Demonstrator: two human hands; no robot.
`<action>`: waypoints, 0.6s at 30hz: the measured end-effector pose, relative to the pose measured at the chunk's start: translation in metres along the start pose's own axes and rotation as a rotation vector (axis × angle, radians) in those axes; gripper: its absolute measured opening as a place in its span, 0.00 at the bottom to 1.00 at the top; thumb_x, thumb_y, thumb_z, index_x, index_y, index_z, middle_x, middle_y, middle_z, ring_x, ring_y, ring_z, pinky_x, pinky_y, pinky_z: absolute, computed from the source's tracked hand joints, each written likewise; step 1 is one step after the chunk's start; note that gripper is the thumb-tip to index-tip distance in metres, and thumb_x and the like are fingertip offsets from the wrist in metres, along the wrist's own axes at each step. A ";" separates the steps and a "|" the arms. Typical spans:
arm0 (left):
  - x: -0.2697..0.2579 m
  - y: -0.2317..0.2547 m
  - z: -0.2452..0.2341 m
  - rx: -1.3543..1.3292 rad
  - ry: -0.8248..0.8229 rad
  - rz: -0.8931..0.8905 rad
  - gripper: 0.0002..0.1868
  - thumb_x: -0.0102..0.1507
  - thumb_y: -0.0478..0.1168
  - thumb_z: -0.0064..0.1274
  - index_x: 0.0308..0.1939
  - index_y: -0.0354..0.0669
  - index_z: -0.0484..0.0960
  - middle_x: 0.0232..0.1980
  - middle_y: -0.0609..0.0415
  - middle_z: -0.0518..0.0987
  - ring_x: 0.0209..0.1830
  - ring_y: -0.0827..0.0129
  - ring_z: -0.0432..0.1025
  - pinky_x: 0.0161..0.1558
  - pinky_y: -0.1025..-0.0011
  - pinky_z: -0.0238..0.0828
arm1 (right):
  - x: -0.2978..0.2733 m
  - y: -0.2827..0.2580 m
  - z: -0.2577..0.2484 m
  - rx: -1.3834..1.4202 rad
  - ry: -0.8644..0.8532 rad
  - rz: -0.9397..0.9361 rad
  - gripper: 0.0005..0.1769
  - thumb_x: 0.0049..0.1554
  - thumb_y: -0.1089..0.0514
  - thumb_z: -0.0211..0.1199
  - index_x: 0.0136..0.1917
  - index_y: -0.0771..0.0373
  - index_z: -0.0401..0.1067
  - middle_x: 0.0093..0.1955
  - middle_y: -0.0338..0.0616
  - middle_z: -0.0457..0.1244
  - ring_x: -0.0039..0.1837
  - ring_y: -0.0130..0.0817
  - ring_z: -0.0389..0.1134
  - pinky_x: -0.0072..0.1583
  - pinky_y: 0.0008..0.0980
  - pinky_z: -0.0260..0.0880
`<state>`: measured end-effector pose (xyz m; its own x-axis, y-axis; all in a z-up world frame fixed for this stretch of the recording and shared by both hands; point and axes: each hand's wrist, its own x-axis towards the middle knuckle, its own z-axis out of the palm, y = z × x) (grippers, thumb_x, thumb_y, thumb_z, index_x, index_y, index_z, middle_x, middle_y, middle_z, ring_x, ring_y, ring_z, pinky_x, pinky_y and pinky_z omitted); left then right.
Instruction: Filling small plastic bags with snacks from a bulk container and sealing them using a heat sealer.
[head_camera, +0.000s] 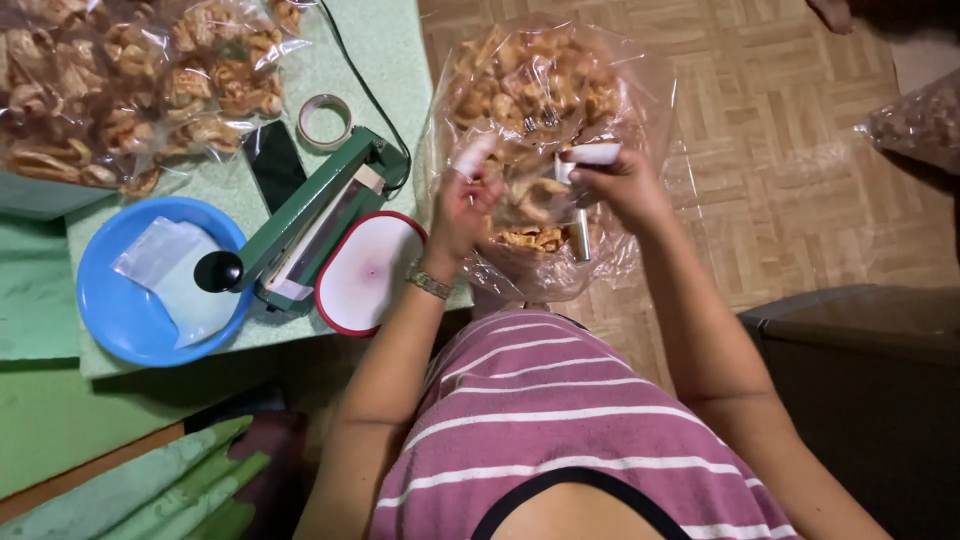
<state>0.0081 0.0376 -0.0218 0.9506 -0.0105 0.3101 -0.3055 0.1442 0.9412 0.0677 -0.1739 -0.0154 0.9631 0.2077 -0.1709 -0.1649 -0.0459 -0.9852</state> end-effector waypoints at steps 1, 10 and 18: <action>-0.001 0.002 -0.004 -0.098 0.078 -0.183 0.31 0.56 0.44 0.54 0.59 0.40 0.61 0.42 0.47 0.68 0.39 0.69 0.64 0.42 0.73 0.65 | 0.000 -0.008 -0.003 0.050 -0.042 -0.028 0.16 0.45 0.70 0.63 0.48 0.69 0.68 0.33 0.51 0.63 0.32 0.36 0.67 0.33 0.33 0.72; -0.019 -0.030 0.004 -0.841 0.033 -0.539 0.34 0.51 0.39 0.59 0.60 0.46 0.64 0.41 0.48 0.75 0.37 0.59 0.74 0.36 0.64 0.77 | 0.008 -0.020 -0.008 0.251 -0.177 -0.168 0.18 0.42 0.73 0.63 0.48 0.67 0.70 0.34 0.50 0.64 0.33 0.32 0.67 0.34 0.30 0.71; -0.030 -0.030 -0.006 -1.069 0.005 -0.489 0.34 0.50 0.37 0.59 0.58 0.41 0.64 0.42 0.40 0.76 0.33 0.56 0.75 0.37 0.49 0.73 | -0.011 -0.049 0.011 0.175 -0.114 -0.264 0.20 0.46 0.74 0.62 0.53 0.68 0.67 0.37 0.47 0.64 0.35 0.24 0.64 0.36 0.21 0.69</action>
<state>-0.0105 0.0397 -0.0605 0.9550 -0.2914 -0.0553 0.2908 0.8829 0.3687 0.0628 -0.1629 0.0346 0.9491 0.2988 0.0998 0.0431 0.1908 -0.9807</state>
